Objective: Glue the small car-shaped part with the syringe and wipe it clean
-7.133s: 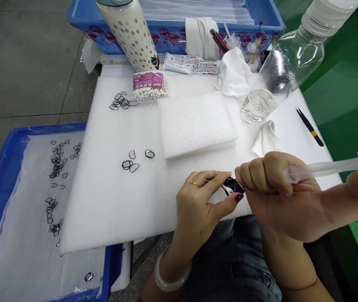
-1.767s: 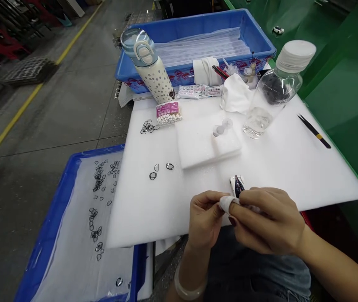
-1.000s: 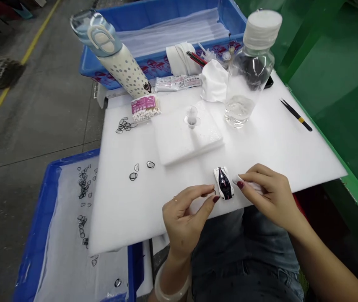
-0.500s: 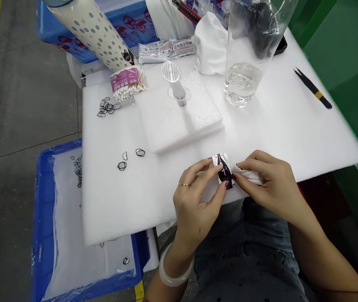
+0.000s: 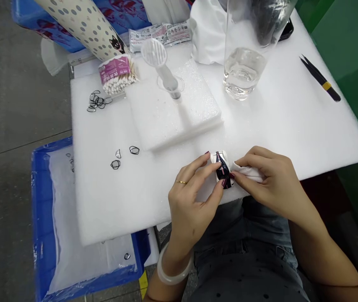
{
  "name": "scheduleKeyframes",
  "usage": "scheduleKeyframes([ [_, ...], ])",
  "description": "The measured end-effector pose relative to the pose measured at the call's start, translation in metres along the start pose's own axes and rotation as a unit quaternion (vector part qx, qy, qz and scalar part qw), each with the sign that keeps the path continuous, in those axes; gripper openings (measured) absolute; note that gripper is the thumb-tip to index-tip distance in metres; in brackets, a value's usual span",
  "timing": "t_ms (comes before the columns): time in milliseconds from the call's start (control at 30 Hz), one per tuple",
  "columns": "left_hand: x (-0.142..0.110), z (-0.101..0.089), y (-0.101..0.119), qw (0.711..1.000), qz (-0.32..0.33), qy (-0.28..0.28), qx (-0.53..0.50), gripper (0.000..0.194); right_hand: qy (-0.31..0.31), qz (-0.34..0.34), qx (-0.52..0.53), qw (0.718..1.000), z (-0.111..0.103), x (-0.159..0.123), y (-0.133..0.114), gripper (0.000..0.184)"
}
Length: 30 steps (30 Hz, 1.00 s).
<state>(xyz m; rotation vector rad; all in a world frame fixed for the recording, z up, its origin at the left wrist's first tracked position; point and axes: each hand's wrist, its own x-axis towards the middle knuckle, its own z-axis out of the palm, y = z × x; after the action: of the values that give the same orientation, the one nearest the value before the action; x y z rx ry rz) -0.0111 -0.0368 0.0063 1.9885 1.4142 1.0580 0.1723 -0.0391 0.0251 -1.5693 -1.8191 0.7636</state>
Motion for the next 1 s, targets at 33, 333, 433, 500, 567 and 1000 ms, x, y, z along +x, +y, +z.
scheduleKeyframes([
  [33,0.0,0.0,0.0,1.0,-0.003,-0.004,-0.002,0.026,-0.006,0.005,0.003,1.0,0.0,0.0,0.0,0.008],
  [333,-0.001,-0.002,-0.001,1.0,-0.021,-0.011,-0.016,0.027,0.006,0.0,-0.003,1.0,0.003,0.002,0.002,0.008],
  [433,-0.001,0.0,0.0,1.0,-0.018,-0.012,-0.01,0.026,0.015,-0.007,-0.005,1.0,0.004,0.001,0.002,0.008],
  [500,-0.001,-0.001,0.001,1.0,-0.021,-0.014,-0.007,0.026,0.019,-0.008,-0.006,1.0,0.004,0.001,0.002,0.008],
  [567,0.002,-0.006,0.001,0.999,-0.03,-0.026,-0.004,0.026,0.02,-0.006,-0.005,1.0,0.004,0.002,0.002,0.008],
  [1000,0.023,-0.003,-0.01,0.994,0.04,-0.091,0.041,0.028,0.224,-0.202,-0.093,0.949,0.019,-0.024,0.021,0.017],
])
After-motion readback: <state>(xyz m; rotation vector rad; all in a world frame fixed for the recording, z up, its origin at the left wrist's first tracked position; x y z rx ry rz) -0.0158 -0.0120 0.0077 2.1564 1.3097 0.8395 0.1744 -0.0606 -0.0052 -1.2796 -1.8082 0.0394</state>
